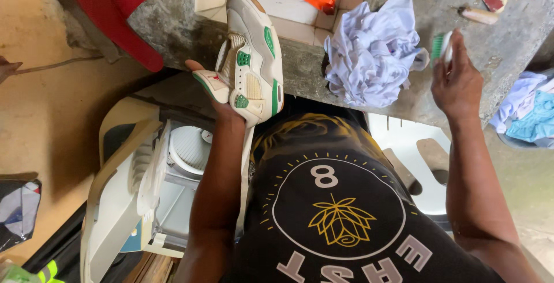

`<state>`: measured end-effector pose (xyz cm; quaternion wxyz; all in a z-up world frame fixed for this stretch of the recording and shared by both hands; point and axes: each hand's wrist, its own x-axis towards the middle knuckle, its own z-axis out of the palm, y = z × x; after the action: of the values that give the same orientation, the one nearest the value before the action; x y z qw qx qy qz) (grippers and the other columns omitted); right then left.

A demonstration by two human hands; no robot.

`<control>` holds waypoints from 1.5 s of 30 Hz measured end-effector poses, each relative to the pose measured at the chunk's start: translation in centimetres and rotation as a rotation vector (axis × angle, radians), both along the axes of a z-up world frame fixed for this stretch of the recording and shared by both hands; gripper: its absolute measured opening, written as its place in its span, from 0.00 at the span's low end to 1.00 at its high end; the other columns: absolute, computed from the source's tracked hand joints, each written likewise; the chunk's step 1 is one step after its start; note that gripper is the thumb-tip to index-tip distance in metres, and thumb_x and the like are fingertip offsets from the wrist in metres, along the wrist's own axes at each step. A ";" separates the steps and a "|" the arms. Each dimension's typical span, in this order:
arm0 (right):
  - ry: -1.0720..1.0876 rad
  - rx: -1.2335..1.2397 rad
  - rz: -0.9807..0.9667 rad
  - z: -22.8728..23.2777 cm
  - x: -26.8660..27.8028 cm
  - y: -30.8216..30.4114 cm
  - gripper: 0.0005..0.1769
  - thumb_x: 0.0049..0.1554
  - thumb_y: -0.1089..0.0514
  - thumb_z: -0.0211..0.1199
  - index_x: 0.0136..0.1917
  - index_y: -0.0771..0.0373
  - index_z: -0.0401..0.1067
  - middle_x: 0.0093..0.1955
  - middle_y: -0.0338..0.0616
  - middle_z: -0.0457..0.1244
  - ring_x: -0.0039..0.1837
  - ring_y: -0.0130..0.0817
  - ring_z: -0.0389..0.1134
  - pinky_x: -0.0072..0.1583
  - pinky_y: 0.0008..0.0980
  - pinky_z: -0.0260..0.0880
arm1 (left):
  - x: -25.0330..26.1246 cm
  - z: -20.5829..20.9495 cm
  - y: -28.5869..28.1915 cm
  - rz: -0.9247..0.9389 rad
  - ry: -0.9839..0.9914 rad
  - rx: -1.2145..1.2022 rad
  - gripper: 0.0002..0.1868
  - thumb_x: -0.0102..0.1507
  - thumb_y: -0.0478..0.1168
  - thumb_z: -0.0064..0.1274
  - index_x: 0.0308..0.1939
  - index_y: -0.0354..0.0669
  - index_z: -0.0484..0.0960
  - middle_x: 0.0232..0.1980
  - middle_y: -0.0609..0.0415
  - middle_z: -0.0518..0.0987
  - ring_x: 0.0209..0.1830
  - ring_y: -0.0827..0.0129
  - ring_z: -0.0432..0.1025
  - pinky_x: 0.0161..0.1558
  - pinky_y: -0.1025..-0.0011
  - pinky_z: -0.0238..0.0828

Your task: The person cleans a sneaker by scrubbing it with a brush, applying a liquid from a small bottle, and wiping it with a white cloth.

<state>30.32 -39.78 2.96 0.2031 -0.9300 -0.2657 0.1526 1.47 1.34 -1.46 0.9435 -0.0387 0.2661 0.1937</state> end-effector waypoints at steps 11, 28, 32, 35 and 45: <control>0.031 0.165 0.260 3.6 -5.3 8.1 0.56 0.44 0.41 0.79 0.79 0.61 0.60 0.70 0.62 0.58 0.70 0.58 0.61 0.68 0.51 0.64 | 1.3 1.6 0.4 -0.215 0.059 0.154 0.55 0.58 0.80 0.44 0.69 0.33 0.74 0.66 0.50 0.78 0.64 0.62 0.72 0.71 0.64 0.67; 0.348 0.474 0.254 6.2 -0.3 8.7 0.22 0.47 0.64 0.63 0.56 0.71 0.74 0.67 0.53 0.63 0.68 0.49 0.66 0.70 0.42 0.67 | 4.4 2.1 -3.4 -0.317 0.373 0.165 0.57 0.55 0.80 0.47 0.70 0.35 0.71 0.68 0.49 0.76 0.66 0.57 0.71 0.70 0.59 0.67; 0.334 0.648 0.316 4.5 -2.1 13.5 0.23 0.53 0.66 0.62 0.62 0.73 0.70 0.69 0.53 0.61 0.70 0.51 0.68 0.72 0.46 0.67 | 6.1 2.9 -5.6 -0.407 0.324 0.002 0.58 0.55 0.81 0.45 0.69 0.32 0.72 0.65 0.45 0.78 0.61 0.53 0.74 0.68 0.57 0.69; 0.127 0.486 0.199 2.3 -6.1 17.1 0.27 0.56 0.56 0.71 0.63 0.73 0.68 0.57 0.60 0.63 0.56 0.60 0.68 0.55 0.51 0.72 | 6.8 3.1 -6.0 -0.327 0.429 0.092 0.59 0.55 0.81 0.44 0.68 0.31 0.73 0.65 0.44 0.78 0.61 0.52 0.75 0.68 0.56 0.69; 0.613 -0.019 0.243 4.7 -1.9 6.7 0.38 0.47 0.49 0.72 0.67 0.70 0.71 0.56 0.62 0.70 0.58 0.53 0.73 0.63 0.44 0.71 | 3.8 5.5 -0.7 0.192 0.515 0.593 0.42 0.60 0.68 0.51 0.76 0.68 0.60 0.70 0.57 0.74 0.66 0.65 0.69 0.73 0.62 0.64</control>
<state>28.44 -33.04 7.63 0.2453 -0.8040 -0.2999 0.4510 5.28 0.64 4.05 0.7937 0.2605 0.4217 0.3526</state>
